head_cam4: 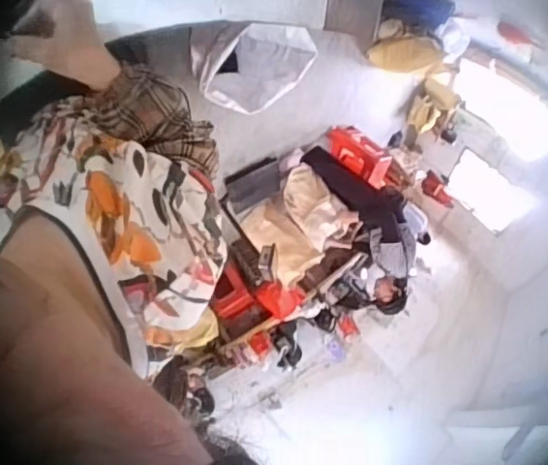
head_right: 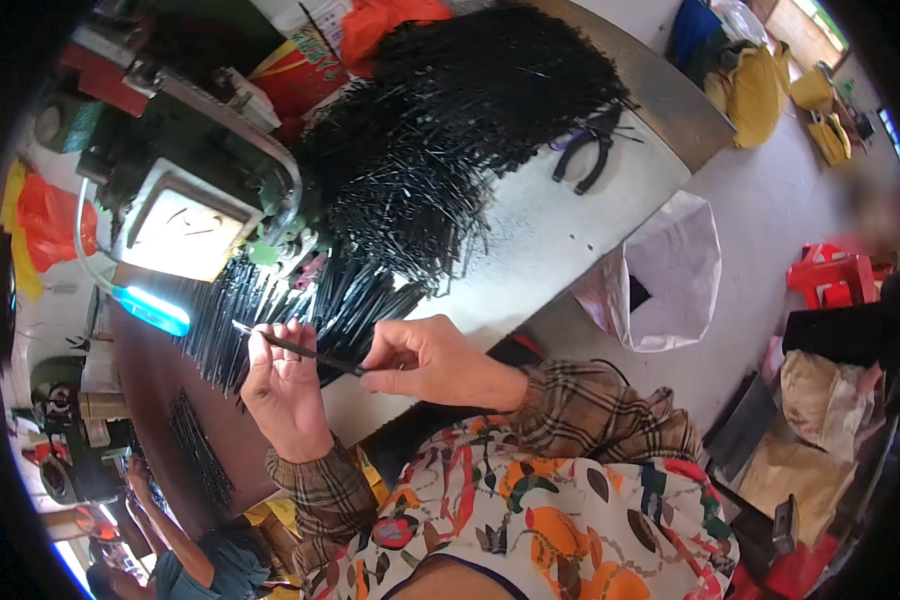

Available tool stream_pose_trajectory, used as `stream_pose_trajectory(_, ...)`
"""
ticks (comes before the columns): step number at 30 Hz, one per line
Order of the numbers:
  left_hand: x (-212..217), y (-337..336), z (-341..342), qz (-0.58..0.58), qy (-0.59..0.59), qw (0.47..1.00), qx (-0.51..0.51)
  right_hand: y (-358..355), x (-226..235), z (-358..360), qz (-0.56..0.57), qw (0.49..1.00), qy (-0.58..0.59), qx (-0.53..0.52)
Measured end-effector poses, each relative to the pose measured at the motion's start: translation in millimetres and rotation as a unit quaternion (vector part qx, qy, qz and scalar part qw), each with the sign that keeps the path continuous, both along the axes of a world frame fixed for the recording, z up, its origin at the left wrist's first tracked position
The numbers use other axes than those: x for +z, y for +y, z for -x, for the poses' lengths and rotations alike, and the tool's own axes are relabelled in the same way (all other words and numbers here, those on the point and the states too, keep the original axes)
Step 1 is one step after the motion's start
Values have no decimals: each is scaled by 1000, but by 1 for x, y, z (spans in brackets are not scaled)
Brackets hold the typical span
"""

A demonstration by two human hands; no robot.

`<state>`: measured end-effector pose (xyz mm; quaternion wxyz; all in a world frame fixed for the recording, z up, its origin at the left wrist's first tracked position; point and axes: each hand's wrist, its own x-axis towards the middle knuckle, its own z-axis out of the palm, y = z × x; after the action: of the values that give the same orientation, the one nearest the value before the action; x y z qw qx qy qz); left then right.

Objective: The person processes black plastic strips by feeding them one by one into a tabletop machine mechanism by hand and sorting the pieces into piles on the work surface.

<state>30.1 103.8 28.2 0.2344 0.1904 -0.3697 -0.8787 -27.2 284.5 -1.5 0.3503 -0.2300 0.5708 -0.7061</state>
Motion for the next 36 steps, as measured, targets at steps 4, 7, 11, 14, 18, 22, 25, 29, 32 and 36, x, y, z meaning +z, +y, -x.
stream_pose_trajectory(4,-5,-2,5,-47,98,990,-87,38,1,36,-77,969,205,-114)
stream_pose_trajectory(7,-4,4,11,-52,68,993,-76,74,-12,85,-154,863,367,-310)
stream_pose_trajectory(11,-12,3,17,-11,-2,998,-70,97,-7,134,-197,790,449,-369)
stream_pose_trajectory(14,-10,1,19,-5,-43,998,-49,86,-2,154,-214,755,519,-339)
stream_pose_trajectory(18,-6,2,18,22,-55,997,-55,57,7,173,-220,723,603,-257)
stream_pose_trajectory(22,-5,7,26,80,-69,989,-102,59,11,192,-326,659,652,-183)
stream_pose_trajectory(25,-11,-7,16,135,-42,982,-129,48,11,200,-293,638,694,-163)
stream_pose_trajectory(29,-12,-26,1,181,-63,977,-90,27,16,208,-172,597,773,-133)
stream_pose_trajectory(32,-23,-47,14,173,-72,970,-152,28,46,184,-153,594,777,-139)
stream_pose_trajectory(36,-44,-59,30,143,-69,973,-166,-3,72,134,-73,622,765,-150)
